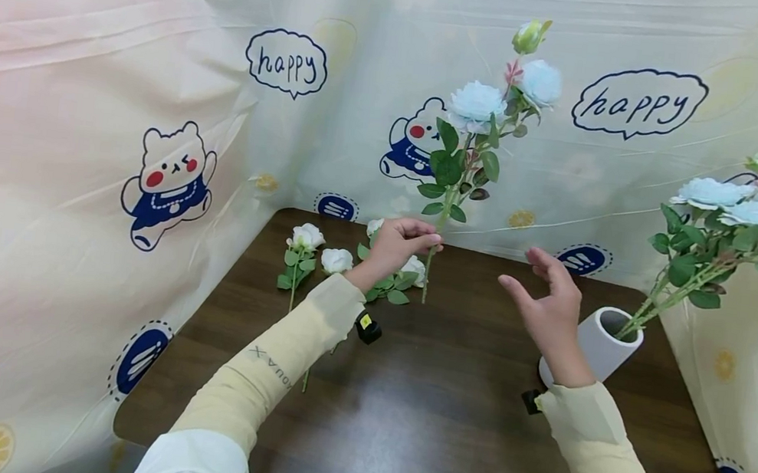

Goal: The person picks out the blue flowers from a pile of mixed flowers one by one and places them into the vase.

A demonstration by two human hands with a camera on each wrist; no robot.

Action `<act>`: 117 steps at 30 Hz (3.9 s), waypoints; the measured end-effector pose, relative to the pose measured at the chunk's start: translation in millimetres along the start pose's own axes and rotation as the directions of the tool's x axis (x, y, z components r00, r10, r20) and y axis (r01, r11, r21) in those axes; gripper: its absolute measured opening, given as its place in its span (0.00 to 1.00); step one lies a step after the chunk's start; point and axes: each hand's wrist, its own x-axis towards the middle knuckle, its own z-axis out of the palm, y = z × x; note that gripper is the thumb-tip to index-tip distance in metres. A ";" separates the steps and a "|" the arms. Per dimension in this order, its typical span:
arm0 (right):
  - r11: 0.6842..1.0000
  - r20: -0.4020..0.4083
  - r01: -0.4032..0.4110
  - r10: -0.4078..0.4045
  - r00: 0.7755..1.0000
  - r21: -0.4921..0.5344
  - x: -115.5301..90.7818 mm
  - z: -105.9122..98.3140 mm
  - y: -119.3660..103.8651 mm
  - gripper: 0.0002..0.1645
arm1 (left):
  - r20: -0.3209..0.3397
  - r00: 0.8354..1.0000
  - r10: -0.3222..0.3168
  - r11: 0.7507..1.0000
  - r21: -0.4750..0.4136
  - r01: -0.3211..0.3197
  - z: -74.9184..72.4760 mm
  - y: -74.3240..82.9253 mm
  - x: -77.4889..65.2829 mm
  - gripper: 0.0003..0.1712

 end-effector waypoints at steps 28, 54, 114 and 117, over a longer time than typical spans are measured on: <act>0.923 0.325 -0.319 0.241 0.914 0.213 42.2 46.4 -33.5 0.23 | 0.100 0.993 0.057 0.996 -0.069 -0.050 27.7 -0.7 -5.9 0.11; 0.890 0.280 -0.376 0.305 0.911 0.256 40.9 49.7 -39.0 0.17 | 0.107 0.993 0.048 0.997 -0.065 -0.041 29.6 -7.5 -11.0 0.10; 0.904 0.023 -0.421 0.420 0.907 0.078 37.3 -84.1 -5.2 0.22 | 0.302 0.947 -0.109 0.987 0.145 0.068 128.8 -90.5 -15.9 0.13; 0.898 0.002 -0.431 0.432 0.902 0.085 36.1 -92.2 -4.1 0.21 | 0.326 0.939 -0.107 0.986 0.156 0.058 140.5 -94.3 -16.8 0.16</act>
